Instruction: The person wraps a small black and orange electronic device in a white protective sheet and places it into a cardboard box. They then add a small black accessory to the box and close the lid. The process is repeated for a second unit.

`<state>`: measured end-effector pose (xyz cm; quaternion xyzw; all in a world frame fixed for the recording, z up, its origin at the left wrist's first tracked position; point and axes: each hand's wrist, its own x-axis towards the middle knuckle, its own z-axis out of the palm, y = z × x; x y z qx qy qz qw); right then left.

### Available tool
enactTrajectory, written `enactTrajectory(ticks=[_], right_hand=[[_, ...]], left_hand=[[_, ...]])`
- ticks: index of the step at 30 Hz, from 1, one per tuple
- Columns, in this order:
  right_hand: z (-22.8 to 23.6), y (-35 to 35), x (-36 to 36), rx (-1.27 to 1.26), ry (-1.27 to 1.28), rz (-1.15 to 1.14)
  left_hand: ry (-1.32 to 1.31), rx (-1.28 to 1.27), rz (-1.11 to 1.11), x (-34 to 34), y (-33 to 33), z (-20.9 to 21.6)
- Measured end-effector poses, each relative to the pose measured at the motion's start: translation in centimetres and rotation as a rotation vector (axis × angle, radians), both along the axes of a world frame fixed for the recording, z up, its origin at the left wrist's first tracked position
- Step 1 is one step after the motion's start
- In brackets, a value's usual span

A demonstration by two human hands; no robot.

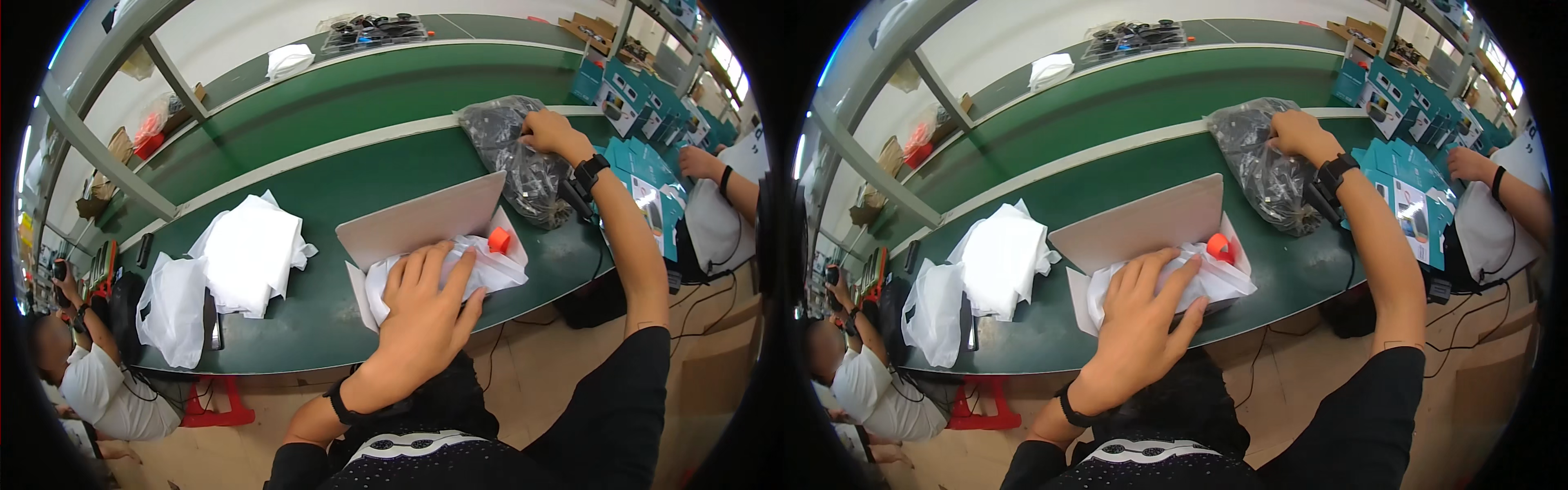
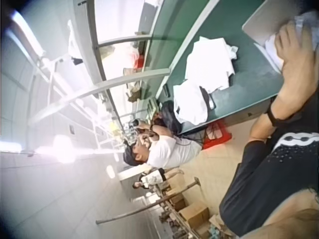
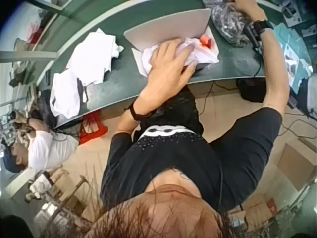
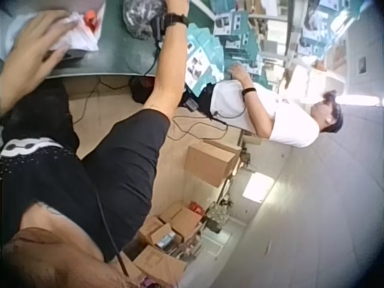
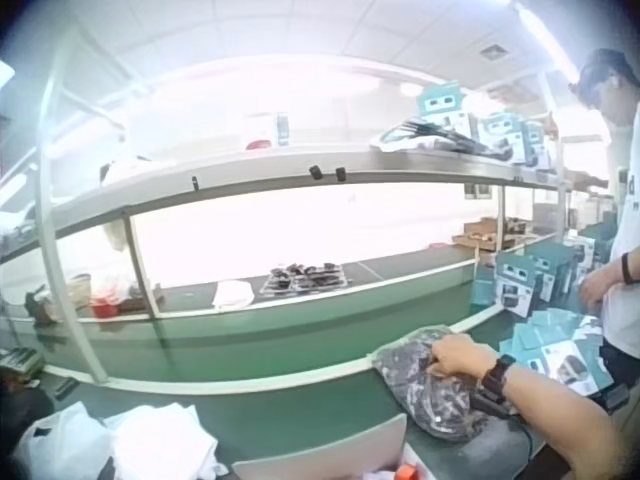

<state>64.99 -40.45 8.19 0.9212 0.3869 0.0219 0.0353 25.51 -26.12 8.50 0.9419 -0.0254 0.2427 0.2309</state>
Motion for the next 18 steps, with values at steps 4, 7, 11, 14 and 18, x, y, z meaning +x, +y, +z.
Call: enactTrajectory(ticks=[4,7,11,14,18], right_hand=[[0.2,1.5,-1.1,-0.102,-0.076,0.022],[0.6,1.8,-1.0,-0.142,-0.155,0.064],[1.3,0.7,-1.5,0.185,-0.388,0.205],[3.4,-0.4,-4.2,0.553,-0.384,0.166],[4.4,-1.3,-9.8,0.821,-0.275,0.044]], left_hand=[[-0.031,-0.02,0.007,1.1,0.0,0.4],[-0.119,-0.035,-0.066,2.7,0.2,-0.1],[-0.104,-0.144,-0.002,2.8,0.1,-0.6],[-0.072,-0.213,0.05,3.0,-0.2,0.2],[-0.204,-0.209,-0.103,4.1,-0.5,0.8]])
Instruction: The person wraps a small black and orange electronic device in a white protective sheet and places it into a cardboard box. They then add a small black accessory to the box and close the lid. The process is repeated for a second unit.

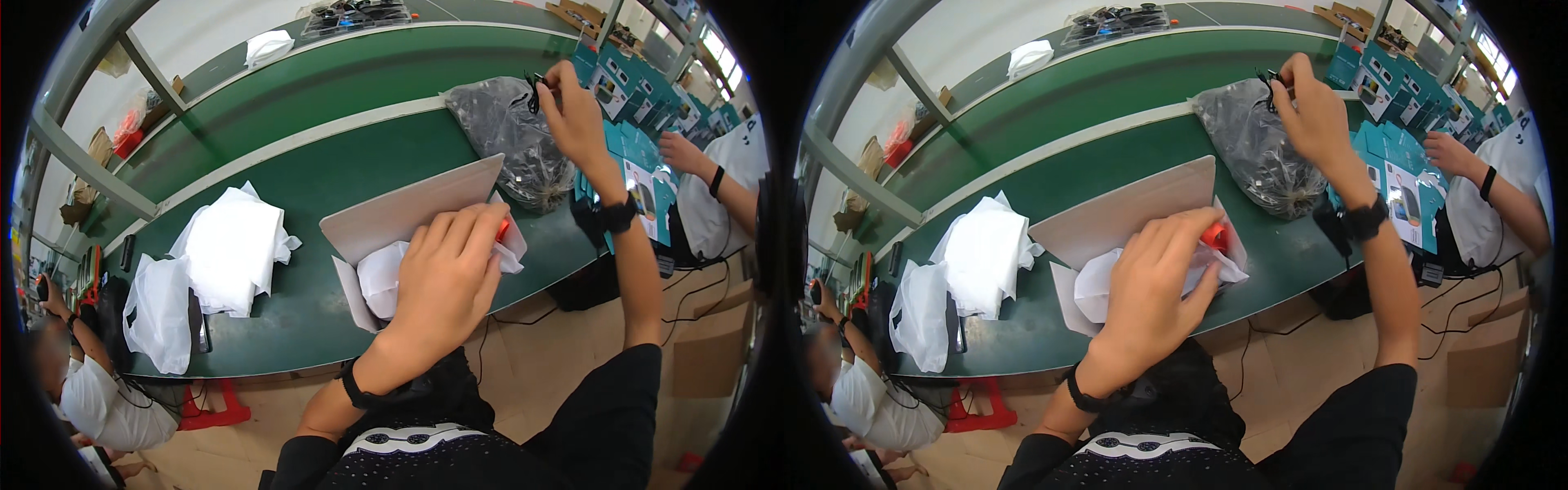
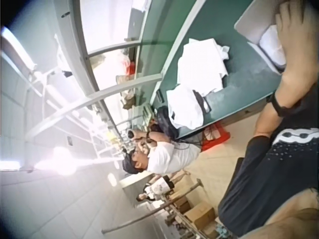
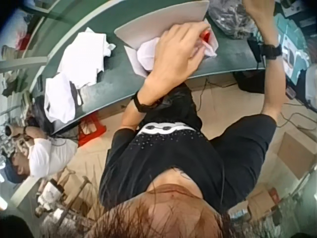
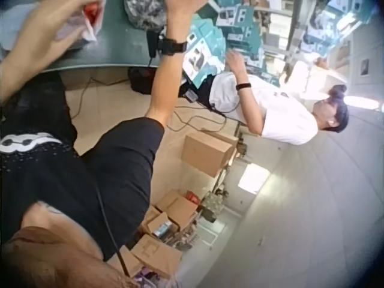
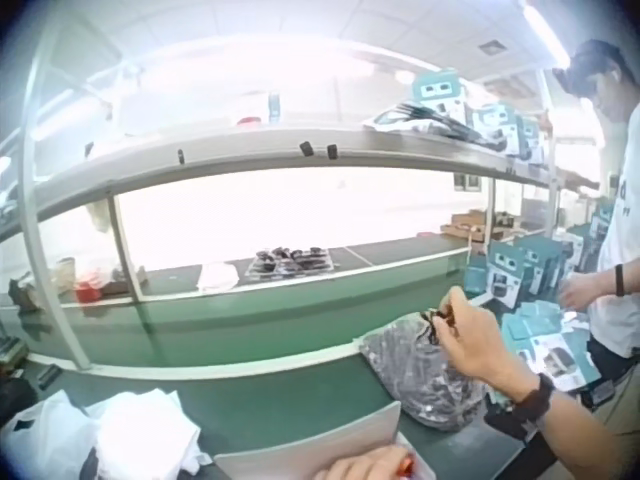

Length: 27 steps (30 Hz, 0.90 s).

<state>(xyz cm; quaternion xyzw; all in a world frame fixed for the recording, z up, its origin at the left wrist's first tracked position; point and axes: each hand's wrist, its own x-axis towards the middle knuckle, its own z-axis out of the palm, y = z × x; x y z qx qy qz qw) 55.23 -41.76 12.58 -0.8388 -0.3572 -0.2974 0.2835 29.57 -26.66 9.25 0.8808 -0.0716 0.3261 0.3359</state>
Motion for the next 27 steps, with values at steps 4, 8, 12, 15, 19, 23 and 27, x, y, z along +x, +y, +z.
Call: enactTrajectory(ticks=[4,8,12,15,19,23,27], right_hand=[[-1.3,-0.9,-1.0,0.591,0.197,0.192],[1.0,-0.8,-9.8,0.443,0.42,0.293],[1.1,0.2,-16.5,0.052,0.162,0.403],[-0.2,0.5,-17.3,-0.233,-0.091,0.381],[-0.4,0.9,-17.3,-0.507,-0.124,0.388],[1.3,0.6,-18.2,-0.542,-0.1,0.395],[0.1,-0.1,-17.4,-0.571,-0.178,0.394]], left_hand=[[0.098,0.017,-0.004,0.1,-0.1,-0.2],[0.111,0.016,-0.012,-1.4,0.8,-0.3],[0.104,-0.013,-0.039,-1.9,1.4,-0.6],[0.115,-0.034,-0.017,-2.0,1.0,-0.6],[0.086,-0.057,-0.018,-1.9,1.1,-0.9],[0.065,-0.047,-0.006,-2.1,1.2,-1.0],[0.049,-0.063,0.003,-2.0,0.8,-1.1]])
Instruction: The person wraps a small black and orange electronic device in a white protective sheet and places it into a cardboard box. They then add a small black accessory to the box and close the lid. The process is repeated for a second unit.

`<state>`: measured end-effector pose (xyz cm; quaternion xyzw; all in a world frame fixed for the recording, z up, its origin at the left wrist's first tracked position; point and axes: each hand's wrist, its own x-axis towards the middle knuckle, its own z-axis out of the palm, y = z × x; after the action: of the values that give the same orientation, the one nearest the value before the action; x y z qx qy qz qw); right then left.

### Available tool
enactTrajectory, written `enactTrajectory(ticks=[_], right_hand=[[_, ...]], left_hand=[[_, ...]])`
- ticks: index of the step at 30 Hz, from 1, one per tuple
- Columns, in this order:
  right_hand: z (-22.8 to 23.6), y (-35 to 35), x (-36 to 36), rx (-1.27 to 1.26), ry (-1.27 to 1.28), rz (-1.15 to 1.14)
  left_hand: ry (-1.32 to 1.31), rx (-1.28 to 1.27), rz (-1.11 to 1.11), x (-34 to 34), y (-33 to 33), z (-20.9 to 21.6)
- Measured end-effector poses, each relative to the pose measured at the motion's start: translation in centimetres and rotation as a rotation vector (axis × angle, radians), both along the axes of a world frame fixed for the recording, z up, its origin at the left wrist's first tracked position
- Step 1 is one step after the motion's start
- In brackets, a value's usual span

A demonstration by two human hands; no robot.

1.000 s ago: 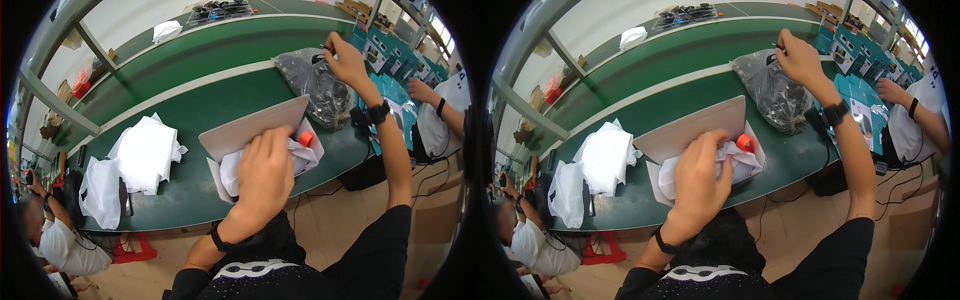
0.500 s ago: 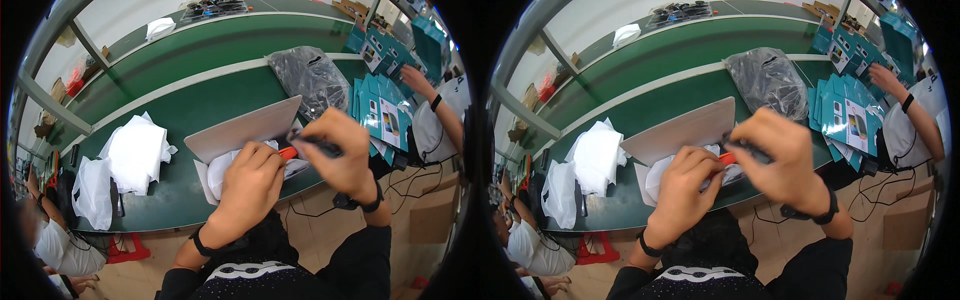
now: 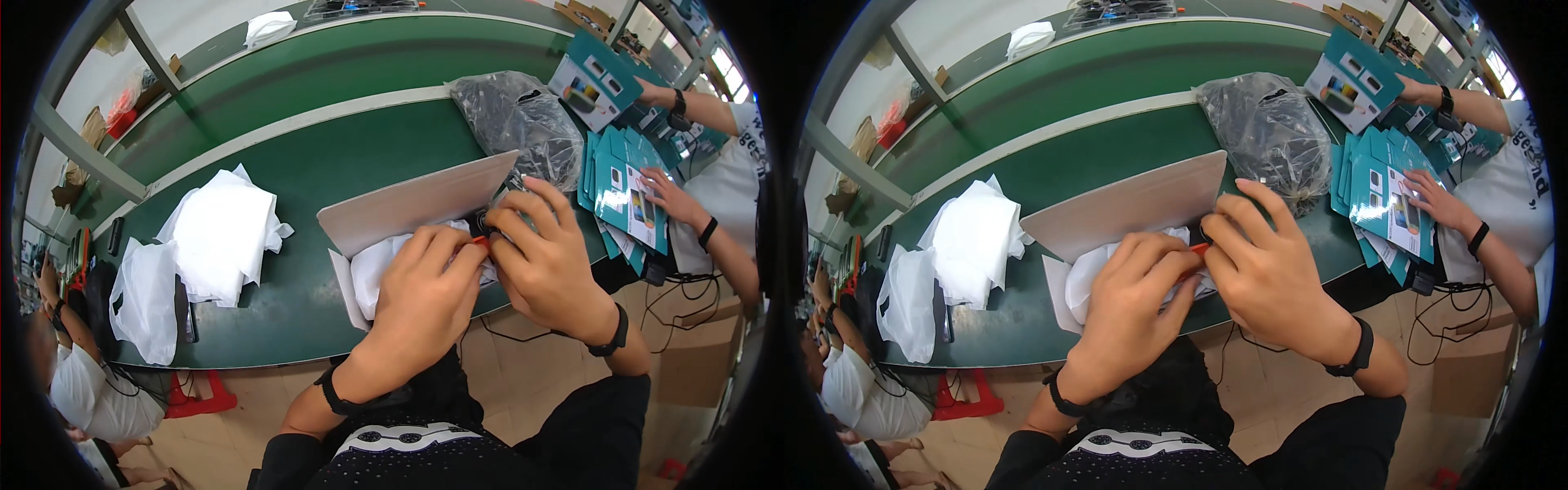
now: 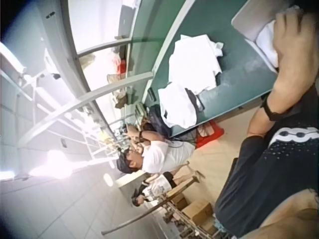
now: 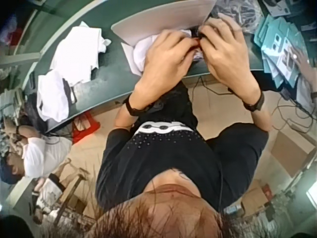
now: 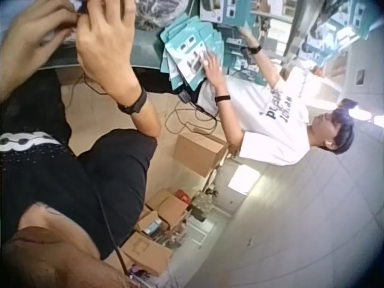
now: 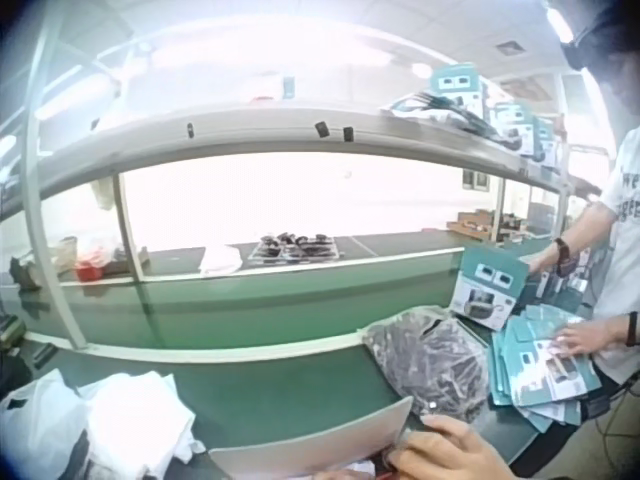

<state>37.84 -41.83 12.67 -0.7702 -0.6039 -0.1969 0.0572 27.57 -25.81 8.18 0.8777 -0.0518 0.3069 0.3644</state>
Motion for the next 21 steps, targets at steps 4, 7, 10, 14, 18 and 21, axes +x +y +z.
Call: enactTrajectory(ticks=[4,7,10,14,18,21], right_hand=[[1.2,-0.1,-1.2,0.042,0.118,-0.028],[0.4,-0.9,-1.5,0.148,-0.054,-0.051],[-0.8,-0.5,-1.8,0.087,0.028,0.122],[-1.3,0.4,-1.4,0.077,-0.017,0.008],[-0.9,-0.5,-0.6,0.072,-0.022,-0.044],[0.2,-0.1,-1.0,0.044,-0.017,-0.124]], left_hand=[[-0.131,0.033,0.018,-1.5,0.0,1.5],[-0.143,0.07,-0.019,-4.4,0.5,1.5],[0.186,0.109,0.065,-5.0,-0.2,1.8],[0.157,0.202,0.0,-3.6,-0.7,1.0],[0.105,0.148,-0.021,-2.3,-0.3,0.4],[0.124,0.2,0.073,-2.2,-0.1,0.8]])
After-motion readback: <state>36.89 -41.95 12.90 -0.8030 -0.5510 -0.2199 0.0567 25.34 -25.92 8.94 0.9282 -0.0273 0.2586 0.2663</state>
